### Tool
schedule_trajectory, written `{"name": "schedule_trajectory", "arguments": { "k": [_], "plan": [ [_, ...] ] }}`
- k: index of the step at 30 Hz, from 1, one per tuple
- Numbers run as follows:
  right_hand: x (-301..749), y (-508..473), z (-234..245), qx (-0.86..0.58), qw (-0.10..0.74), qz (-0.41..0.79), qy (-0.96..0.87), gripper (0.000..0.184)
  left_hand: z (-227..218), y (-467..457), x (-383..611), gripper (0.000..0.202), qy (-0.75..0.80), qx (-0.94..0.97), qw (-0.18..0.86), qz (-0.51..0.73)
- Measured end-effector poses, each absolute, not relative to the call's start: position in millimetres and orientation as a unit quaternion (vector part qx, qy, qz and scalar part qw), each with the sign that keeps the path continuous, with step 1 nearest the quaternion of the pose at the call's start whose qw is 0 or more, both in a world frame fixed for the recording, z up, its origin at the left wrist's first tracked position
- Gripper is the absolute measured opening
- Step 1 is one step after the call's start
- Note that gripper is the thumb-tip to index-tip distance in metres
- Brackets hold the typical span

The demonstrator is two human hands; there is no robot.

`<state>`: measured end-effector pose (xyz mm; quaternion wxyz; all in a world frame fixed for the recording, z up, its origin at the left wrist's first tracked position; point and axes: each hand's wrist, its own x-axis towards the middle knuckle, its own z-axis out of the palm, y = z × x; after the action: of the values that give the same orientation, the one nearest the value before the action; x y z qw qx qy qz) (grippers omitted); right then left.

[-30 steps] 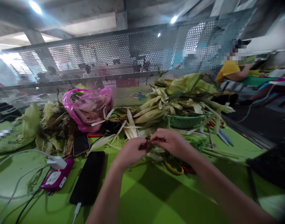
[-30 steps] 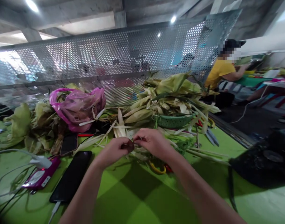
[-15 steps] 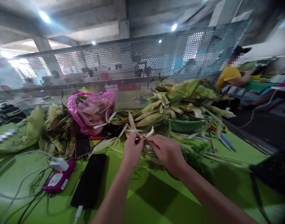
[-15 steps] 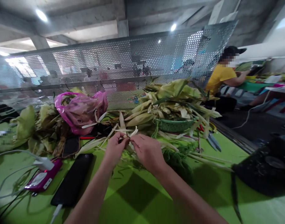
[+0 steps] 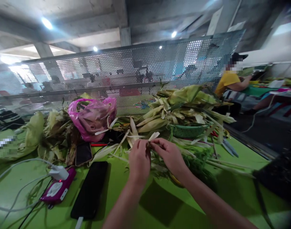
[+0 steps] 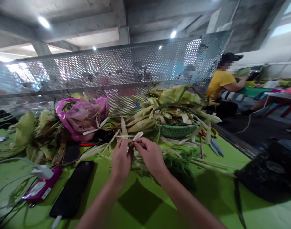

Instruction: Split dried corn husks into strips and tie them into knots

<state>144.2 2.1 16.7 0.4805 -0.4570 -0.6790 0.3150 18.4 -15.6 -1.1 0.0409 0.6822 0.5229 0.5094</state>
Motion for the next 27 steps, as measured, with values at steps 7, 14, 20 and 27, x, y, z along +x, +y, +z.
{"name": "schedule_trajectory", "arguments": {
  "k": [7,14,20,27],
  "plan": [
    [161.4,8.6,31.3,-0.467,0.478,0.355,-0.654,0.030,4.8,-26.8,30.3,0.053,0.455,0.742,0.087,0.486],
    [169.5,14.9,29.0,-0.455,0.439,0.365,-0.684,0.023,18.9,-16.8,8.4,0.034,0.461,0.708,0.182,0.503],
    [168.4,13.5,30.4,-0.468,0.420,0.367,-0.686,0.022,20.0,-13.5,-4.9,0.013,0.505,0.694,0.147,0.491],
    [167.8,13.2,33.3,-0.455,0.410,0.389,-0.688,0.022,27.7,-12.3,-11.4,0.034,0.476,0.738,0.084,0.471]
  ]
}}
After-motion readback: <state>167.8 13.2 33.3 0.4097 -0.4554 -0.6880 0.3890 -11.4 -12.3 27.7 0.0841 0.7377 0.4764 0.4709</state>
